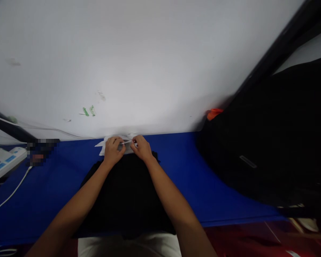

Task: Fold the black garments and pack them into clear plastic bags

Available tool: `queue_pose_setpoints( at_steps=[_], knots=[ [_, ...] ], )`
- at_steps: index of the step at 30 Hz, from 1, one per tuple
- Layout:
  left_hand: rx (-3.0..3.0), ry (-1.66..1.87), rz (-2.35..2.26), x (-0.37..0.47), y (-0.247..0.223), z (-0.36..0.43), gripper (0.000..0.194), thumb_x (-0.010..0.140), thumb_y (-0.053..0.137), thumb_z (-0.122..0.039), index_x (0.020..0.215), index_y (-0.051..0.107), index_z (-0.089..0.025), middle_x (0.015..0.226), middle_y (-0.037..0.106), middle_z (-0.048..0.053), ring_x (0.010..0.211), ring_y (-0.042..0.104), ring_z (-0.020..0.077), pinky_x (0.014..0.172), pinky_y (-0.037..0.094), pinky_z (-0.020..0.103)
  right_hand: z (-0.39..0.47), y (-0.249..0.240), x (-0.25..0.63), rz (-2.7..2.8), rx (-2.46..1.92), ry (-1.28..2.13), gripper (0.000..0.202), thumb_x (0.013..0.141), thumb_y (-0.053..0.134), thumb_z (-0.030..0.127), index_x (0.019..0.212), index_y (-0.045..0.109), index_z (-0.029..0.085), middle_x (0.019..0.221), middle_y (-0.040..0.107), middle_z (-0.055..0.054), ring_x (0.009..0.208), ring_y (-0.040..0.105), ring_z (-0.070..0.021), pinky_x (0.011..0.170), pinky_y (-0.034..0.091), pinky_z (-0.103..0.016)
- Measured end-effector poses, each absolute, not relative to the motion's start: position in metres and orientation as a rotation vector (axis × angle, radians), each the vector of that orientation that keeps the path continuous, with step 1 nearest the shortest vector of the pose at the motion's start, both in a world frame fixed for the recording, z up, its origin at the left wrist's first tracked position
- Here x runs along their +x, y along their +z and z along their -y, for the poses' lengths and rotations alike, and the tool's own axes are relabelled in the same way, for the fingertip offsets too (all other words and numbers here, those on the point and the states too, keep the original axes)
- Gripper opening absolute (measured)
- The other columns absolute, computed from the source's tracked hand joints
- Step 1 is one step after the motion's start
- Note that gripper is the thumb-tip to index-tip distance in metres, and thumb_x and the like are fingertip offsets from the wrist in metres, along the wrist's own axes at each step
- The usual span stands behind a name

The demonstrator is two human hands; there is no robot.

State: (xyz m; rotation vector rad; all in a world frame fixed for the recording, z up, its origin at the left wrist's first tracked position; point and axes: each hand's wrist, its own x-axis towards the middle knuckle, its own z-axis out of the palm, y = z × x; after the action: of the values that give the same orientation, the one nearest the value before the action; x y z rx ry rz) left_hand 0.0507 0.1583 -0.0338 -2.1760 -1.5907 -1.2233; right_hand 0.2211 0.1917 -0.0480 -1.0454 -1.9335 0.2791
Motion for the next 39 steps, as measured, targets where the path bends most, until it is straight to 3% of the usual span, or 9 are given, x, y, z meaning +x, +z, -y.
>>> queue_pose_setpoints(
  at_steps=[39],
  knots=[
    [-2.043, -1.229, 1.668, 0.050, -0.029, -0.160, 0.011, 0.070, 0.067, -0.013, 0.075, 0.060, -0.021, 0.108, 0.064, 0.008, 0.102, 0.057, 0.0281, 0.090, 0.043, 0.043, -0.192, -0.050, 0.211, 1.847, -1.192, 0.133, 0.006, 0.084, 0.050, 0.023, 0.083, 0.056, 0.021, 0.083, 0.062, -0.006, 0.076, 0.057, -0.0195, 0.066, 0.044, -0.029]
  ],
)
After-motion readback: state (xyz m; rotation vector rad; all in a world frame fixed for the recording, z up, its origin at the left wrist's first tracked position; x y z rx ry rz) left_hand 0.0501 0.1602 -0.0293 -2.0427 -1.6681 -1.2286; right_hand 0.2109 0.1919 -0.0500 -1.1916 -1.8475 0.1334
